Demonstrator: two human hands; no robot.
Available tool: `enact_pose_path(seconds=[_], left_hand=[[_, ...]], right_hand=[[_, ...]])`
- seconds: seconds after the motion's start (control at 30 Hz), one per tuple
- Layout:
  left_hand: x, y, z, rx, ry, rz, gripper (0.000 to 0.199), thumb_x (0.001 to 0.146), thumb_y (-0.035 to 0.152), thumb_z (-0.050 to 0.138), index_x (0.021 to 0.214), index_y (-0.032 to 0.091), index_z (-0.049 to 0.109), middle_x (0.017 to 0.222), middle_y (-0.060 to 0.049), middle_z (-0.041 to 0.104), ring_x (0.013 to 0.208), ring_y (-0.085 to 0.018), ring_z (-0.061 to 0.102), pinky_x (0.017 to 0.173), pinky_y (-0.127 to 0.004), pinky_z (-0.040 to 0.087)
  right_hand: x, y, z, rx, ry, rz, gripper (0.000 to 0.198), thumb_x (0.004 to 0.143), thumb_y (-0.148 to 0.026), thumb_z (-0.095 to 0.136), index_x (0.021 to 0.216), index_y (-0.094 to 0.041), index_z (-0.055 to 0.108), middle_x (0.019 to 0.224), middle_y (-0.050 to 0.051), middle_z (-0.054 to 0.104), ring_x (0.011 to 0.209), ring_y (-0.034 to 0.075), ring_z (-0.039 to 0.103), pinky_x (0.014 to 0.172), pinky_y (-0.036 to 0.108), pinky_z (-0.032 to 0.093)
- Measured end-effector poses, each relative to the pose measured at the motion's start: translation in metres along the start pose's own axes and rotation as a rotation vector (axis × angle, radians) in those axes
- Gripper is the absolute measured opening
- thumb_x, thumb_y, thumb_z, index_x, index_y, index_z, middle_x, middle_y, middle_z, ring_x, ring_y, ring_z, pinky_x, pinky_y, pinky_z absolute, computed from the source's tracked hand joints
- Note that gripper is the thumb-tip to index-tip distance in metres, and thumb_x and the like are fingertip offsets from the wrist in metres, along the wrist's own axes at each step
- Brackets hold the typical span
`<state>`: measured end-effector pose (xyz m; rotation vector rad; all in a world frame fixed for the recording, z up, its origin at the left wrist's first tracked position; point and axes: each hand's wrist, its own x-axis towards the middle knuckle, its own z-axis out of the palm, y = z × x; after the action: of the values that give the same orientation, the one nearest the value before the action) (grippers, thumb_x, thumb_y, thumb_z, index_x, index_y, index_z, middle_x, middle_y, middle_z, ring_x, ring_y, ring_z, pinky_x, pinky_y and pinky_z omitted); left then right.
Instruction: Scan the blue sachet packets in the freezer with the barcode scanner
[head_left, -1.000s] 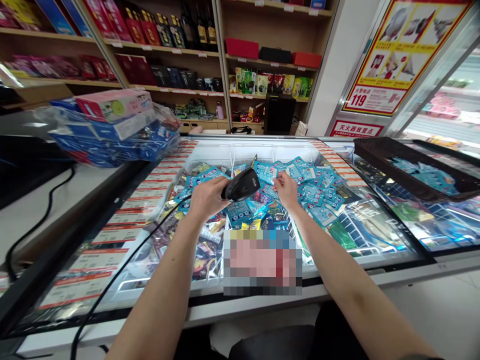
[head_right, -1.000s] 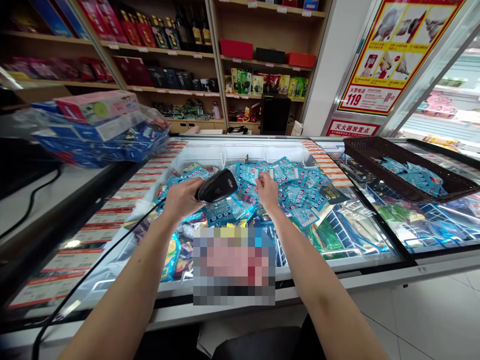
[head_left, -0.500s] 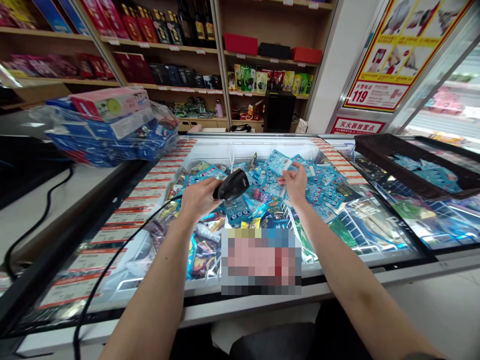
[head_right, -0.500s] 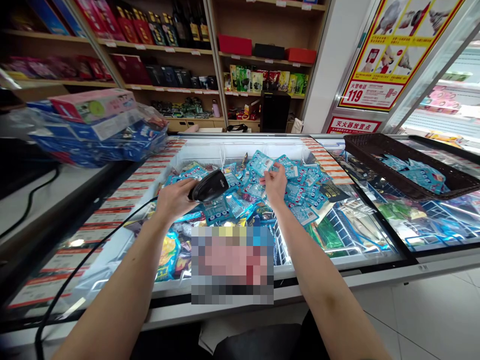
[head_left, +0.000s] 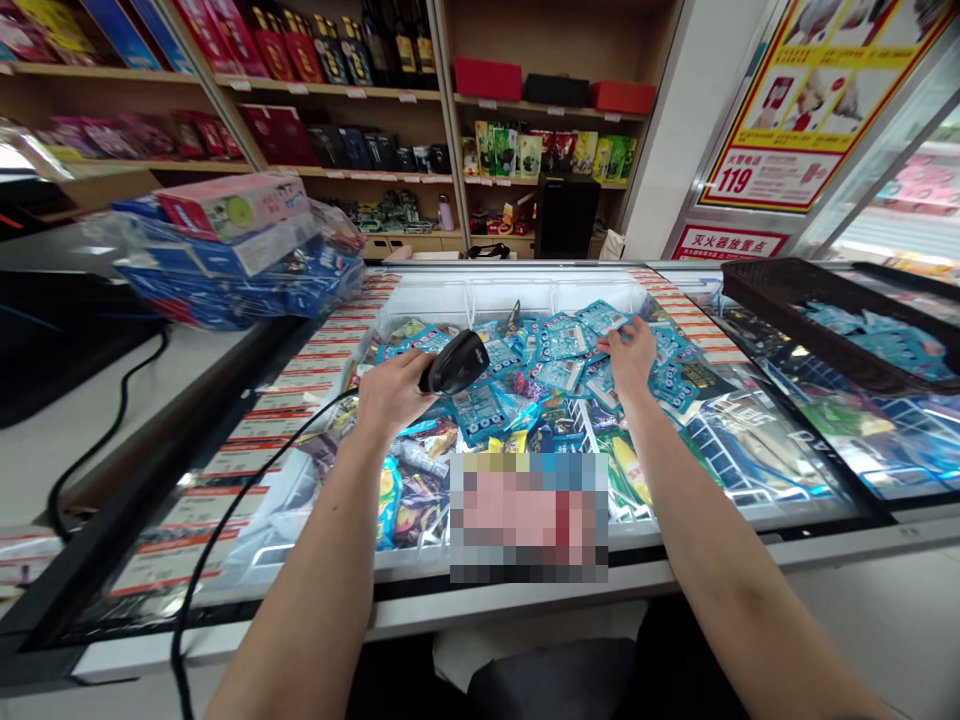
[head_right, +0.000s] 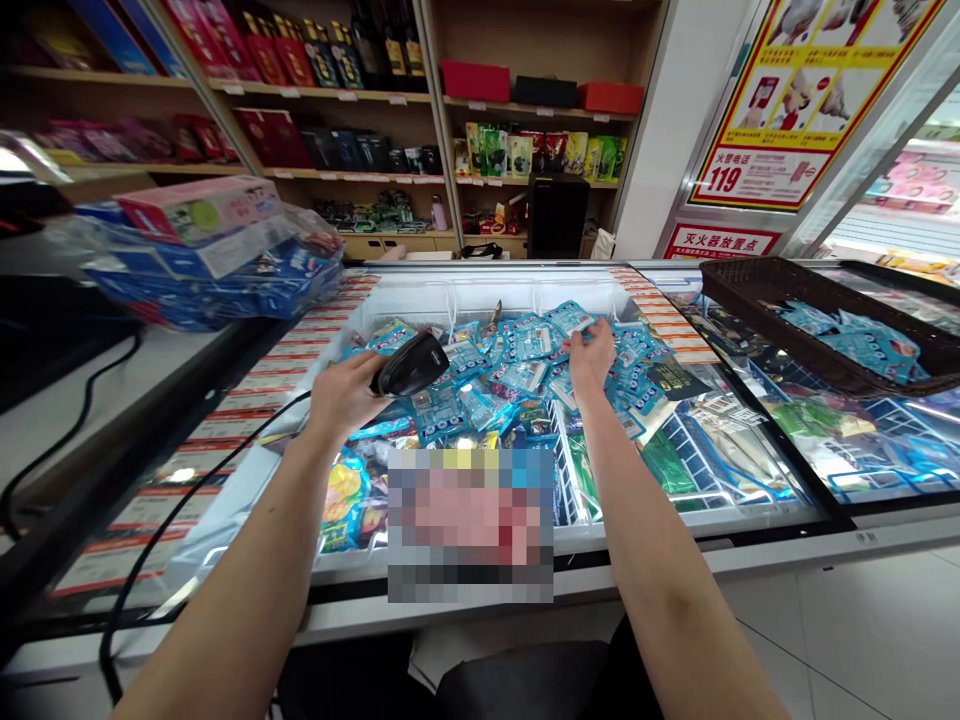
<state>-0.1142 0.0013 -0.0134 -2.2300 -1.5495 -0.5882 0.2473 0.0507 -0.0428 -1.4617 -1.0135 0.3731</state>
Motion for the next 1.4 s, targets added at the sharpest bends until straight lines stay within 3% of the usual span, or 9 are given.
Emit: enact_pose_path(seconds=[0.13, 0.2, 0.33, 0.43, 0.53, 0.63, 0.87, 1.1, 1.4], left_hand=[[0.000, -0.001, 0.001, 0.018, 0.012, 0.003, 0.030, 0.078, 0.030, 0.052, 0.104, 0.025, 0.065, 0.093, -0.003, 0.069, 0.088, -0.023, 0.064, 0.061, -0.029, 0.040], [0.000, -0.001, 0.001, 0.018, 0.020, 0.007, 0.029, 0.078, 0.030, 0.052, 0.104, 0.025, 0.065, 0.093, -0.003, 0.069, 0.088, -0.023, 0.064, 0.061, -0.029, 0.040], [-0.001, -0.001, 0.001, 0.011, 0.027, 0.002, 0.029, 0.078, 0.030, 0.051, 0.103, 0.025, 0.065, 0.094, -0.004, 0.070, 0.089, -0.023, 0.064, 0.061, -0.030, 0.041], [-0.001, 0.002, -0.001, 0.001, 0.017, -0.014, 0.029, 0.079, 0.032, 0.052, 0.104, 0.025, 0.065, 0.095, -0.004, 0.070, 0.090, -0.023, 0.064, 0.060, -0.029, 0.041], [-0.001, 0.004, -0.002, -0.008, 0.014, -0.020, 0.029, 0.079, 0.032, 0.053, 0.104, 0.026, 0.064, 0.095, -0.004, 0.070, 0.091, -0.023, 0.064, 0.059, -0.029, 0.040], [-0.001, 0.004, -0.002, -0.013, 0.027, -0.021, 0.028, 0.079, 0.031, 0.053, 0.104, 0.026, 0.065, 0.095, -0.003, 0.070, 0.091, -0.023, 0.064, 0.059, -0.029, 0.039], [-0.001, 0.004, -0.003, -0.039, 0.032, -0.036, 0.028, 0.078, 0.032, 0.055, 0.104, 0.025, 0.065, 0.096, -0.003, 0.070, 0.091, -0.023, 0.064, 0.058, -0.028, 0.037], [-0.002, 0.007, -0.006, -0.032, 0.041, -0.037, 0.028, 0.079, 0.032, 0.053, 0.103, 0.025, 0.065, 0.094, -0.004, 0.070, 0.090, -0.023, 0.064, 0.059, -0.029, 0.039], [-0.002, 0.005, -0.004, -0.039, 0.028, -0.032, 0.030, 0.078, 0.031, 0.053, 0.104, 0.025, 0.065, 0.093, -0.005, 0.069, 0.089, -0.024, 0.064, 0.059, -0.029, 0.039]], right_hand=[[-0.005, -0.012, -0.007, -0.246, 0.099, -0.151, 0.053, 0.079, -0.026, 0.051, 0.129, -0.009, 0.047, 0.138, 0.022, 0.041, 0.088, 0.020, 0.064, 0.092, 0.040, 0.048], [-0.011, -0.021, -0.007, -0.299, 0.060, -0.256, 0.047, 0.084, -0.027, 0.047, 0.128, -0.010, 0.051, 0.139, 0.020, 0.041, 0.094, 0.021, 0.061, 0.093, 0.040, 0.047], [-0.034, -0.038, 0.009, -0.420, -0.287, -0.513, 0.037, 0.091, -0.030, 0.041, 0.119, -0.017, 0.061, 0.118, 0.012, 0.061, 0.112, 0.027, 0.051, 0.102, 0.045, 0.038], [-0.058, -0.045, 0.028, -0.544, -0.573, -0.703, 0.046, 0.091, -0.030, 0.046, 0.135, -0.017, 0.050, 0.131, 0.010, 0.057, 0.122, 0.028, 0.044, 0.105, 0.044, 0.034], [-0.078, -0.047, 0.044, -0.662, -0.707, -0.818, 0.054, 0.091, -0.025, 0.045, 0.144, -0.017, 0.037, 0.145, 0.008, 0.045, 0.130, 0.028, 0.037, 0.104, 0.043, 0.032], [-0.088, -0.048, 0.051, -0.738, -0.739, -0.861, 0.049, 0.094, -0.024, 0.040, 0.143, -0.017, 0.039, 0.137, 0.009, 0.052, 0.123, 0.027, 0.043, 0.100, 0.041, 0.033], [-0.086, -0.053, 0.043, -0.827, -0.674, -0.951, 0.034, 0.097, -0.027, 0.038, 0.118, -0.024, 0.064, 0.110, 0.011, 0.062, 0.106, 0.026, 0.047, 0.090, 0.040, 0.033], [-0.085, -0.048, 0.039, -0.779, -0.583, -0.861, 0.042, 0.100, -0.033, 0.029, 0.121, -0.026, 0.064, 0.090, 0.010, 0.066, 0.094, 0.023, 0.055, 0.085, 0.036, 0.037], [-0.079, -0.031, 0.038, -0.500, -0.469, -0.422, 0.038, 0.098, -0.042, 0.033, 0.113, -0.026, 0.064, 0.077, 0.002, 0.071, 0.072, 0.020, 0.065, 0.072, 0.029, 0.044]])
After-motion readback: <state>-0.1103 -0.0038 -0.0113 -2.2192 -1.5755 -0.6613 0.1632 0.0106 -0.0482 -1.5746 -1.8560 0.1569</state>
